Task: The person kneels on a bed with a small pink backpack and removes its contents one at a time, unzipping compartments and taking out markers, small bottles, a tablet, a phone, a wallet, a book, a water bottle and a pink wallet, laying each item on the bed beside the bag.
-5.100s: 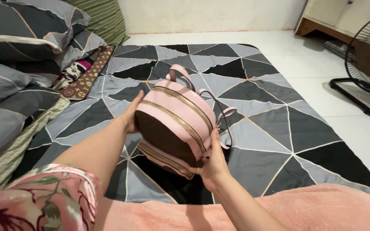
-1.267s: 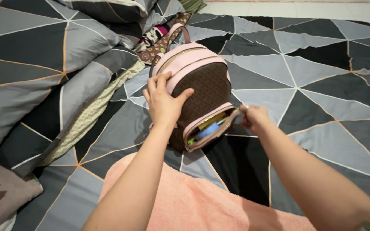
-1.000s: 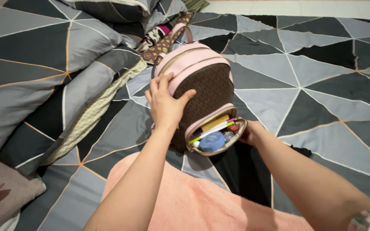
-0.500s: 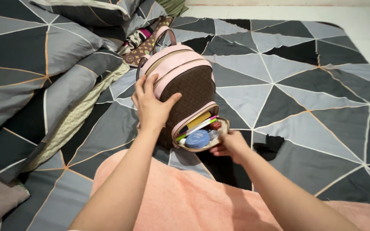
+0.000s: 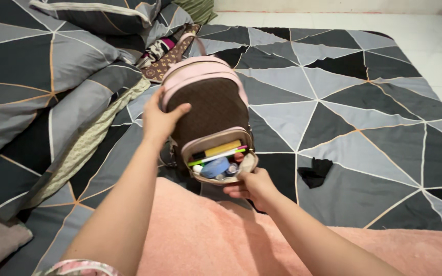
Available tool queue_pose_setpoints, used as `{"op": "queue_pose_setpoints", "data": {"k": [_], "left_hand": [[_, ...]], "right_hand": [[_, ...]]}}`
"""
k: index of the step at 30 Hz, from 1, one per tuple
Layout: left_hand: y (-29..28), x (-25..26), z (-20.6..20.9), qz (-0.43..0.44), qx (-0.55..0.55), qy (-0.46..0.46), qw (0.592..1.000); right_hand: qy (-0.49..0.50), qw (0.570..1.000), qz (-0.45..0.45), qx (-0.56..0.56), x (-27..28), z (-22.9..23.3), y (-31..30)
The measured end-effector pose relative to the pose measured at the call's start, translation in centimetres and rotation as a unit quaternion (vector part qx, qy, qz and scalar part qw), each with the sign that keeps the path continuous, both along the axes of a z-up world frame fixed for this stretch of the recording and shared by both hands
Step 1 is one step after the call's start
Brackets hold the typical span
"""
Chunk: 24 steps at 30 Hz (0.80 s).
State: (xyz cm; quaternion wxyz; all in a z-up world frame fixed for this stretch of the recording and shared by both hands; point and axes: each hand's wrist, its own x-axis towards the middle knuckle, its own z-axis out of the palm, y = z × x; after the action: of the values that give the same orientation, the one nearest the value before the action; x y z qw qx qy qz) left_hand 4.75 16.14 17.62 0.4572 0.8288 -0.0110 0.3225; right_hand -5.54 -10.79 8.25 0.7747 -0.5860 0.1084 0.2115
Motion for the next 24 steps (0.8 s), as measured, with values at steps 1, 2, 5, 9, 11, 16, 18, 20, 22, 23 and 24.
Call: {"op": "queue_pose_setpoints", "data": {"k": [1,2,5,9,11,16,18,20,22,23,24], "left_hand": [[-0.7,-0.5,-0.3,0.009,0.002,0.003,1.0],[-1.4,-1.2,-0.6,0.018,0.004,0.005,1.0],[-2.8,-3.1,-0.6,0.031,0.001,0.022,0.999],[-3.5,-4.4,0.3,0.042,-0.019,0.051,0.998],[-4.1,-4.6,0.7,0.081,-0.006,0.047,0.996],[-6.6,-5.5,0.3,0.195,-0.011,-0.028,0.98],[-7.8,-5.6,0.1,0.179,-0.063,-0.078,0.979],[-8.7,-5.6,0.0,0.151,-0.066,-0.036,0.986],[-9.1,-5.7,-0.1,0.134,-0.067,-0.029,0.988],[-9.2,-5.9,-0.2,0.132,-0.068,-0.042,0.988],[-9.3,-6.1,-0.3,0.13,-0.068,-0.056,0.988]], "right_hand": [[0.008,1.0,-0.007,0.005,-0.2,0.2,-0.2],[0.015,1.0,-0.009,-0.007,-0.6,0.3,-0.3],[0.021,0.994,-0.034,-0.1,-1.5,1.0,-0.6],[-0.173,0.893,-0.113,-0.399,-3.0,1.7,-0.3],[-0.29,0.803,-0.11,-0.509,-3.4,2.0,-0.2],[-0.465,0.68,-0.055,-0.564,-3.0,2.8,0.7],[-0.491,0.652,-0.008,-0.579,-2.6,3.0,0.9],[-0.492,0.636,0.034,-0.593,-2.3,3.0,0.9],[-0.472,0.635,0.068,-0.608,-1.7,3.0,0.7],[-0.478,0.635,0.074,-0.602,-1.5,3.0,0.5],[-0.483,0.635,0.08,-0.597,-1.2,2.9,0.3]]}}
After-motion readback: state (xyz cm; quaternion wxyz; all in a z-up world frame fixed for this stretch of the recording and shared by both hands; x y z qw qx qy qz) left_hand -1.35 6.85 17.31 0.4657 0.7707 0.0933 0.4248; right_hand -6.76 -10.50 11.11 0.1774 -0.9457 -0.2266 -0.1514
